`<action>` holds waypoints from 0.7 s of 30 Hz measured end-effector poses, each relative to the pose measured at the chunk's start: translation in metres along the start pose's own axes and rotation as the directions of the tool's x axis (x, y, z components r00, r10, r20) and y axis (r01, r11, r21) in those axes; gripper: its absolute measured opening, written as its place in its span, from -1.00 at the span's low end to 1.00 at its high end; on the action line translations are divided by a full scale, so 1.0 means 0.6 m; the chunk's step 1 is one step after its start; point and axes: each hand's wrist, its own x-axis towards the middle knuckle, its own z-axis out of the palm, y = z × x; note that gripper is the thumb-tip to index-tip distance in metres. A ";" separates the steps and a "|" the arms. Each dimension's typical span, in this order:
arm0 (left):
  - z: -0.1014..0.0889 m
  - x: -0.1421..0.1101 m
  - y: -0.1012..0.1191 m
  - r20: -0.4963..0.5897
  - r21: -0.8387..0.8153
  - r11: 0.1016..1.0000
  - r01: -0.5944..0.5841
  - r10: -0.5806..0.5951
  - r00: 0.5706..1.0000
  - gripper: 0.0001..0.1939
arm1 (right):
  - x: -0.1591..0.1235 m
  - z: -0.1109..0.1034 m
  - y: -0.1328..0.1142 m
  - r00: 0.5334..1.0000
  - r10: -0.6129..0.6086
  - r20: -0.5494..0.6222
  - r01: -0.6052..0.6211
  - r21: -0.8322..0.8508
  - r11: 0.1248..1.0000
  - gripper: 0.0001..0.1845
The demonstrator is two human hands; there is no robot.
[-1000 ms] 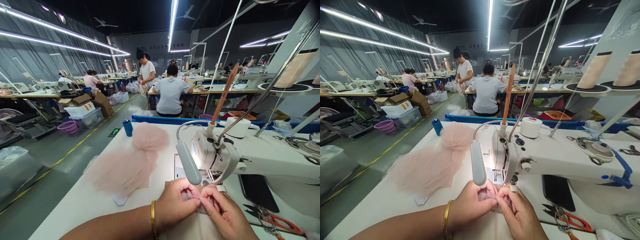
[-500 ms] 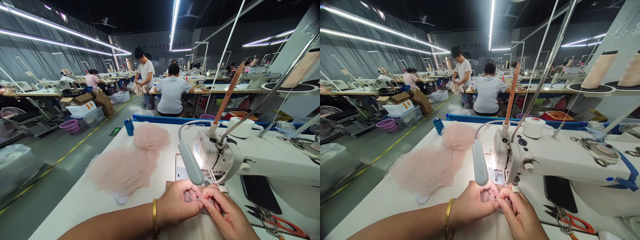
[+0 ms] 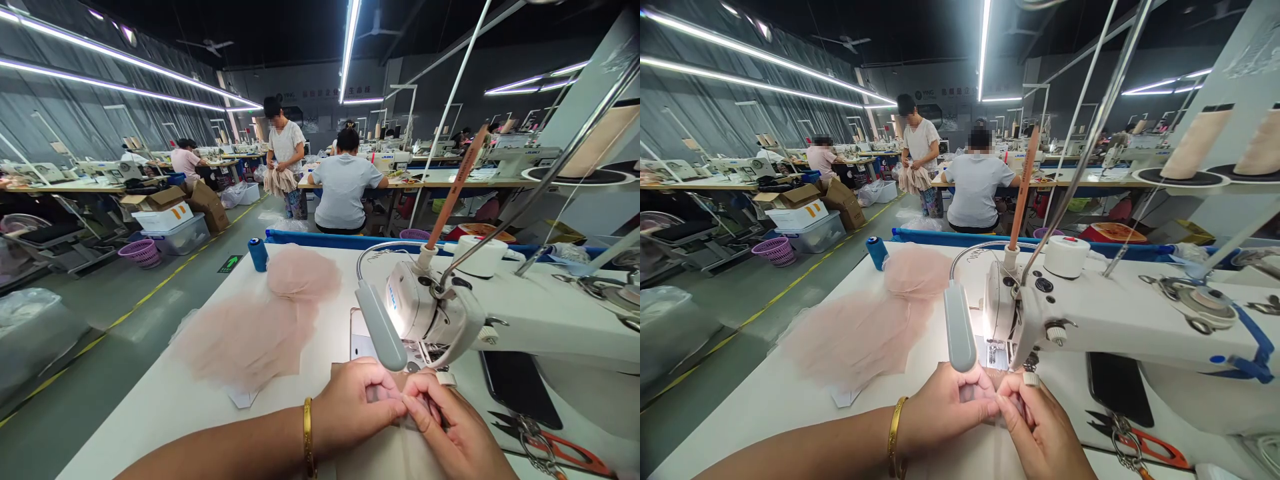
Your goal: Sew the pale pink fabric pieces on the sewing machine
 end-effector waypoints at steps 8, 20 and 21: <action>0.007 0.005 -0.023 -0.072 0.611 0.786 -0.094 0.173 0.982 -0.76 | 0.032 0.015 0.020 0.993 -0.050 0.107 0.078 -0.274 0.959 -0.69; 0.007 0.001 -0.038 0.162 0.852 0.258 -0.456 0.698 0.697 -0.74 | 0.045 0.017 0.026 0.977 -0.209 -0.033 0.165 -0.504 0.848 -0.65; 0.005 0.000 -0.039 0.167 0.851 0.262 -0.454 0.685 0.709 -0.75 | 0.044 0.015 0.028 0.972 -0.232 -0.042 0.179 -0.512 0.840 -0.64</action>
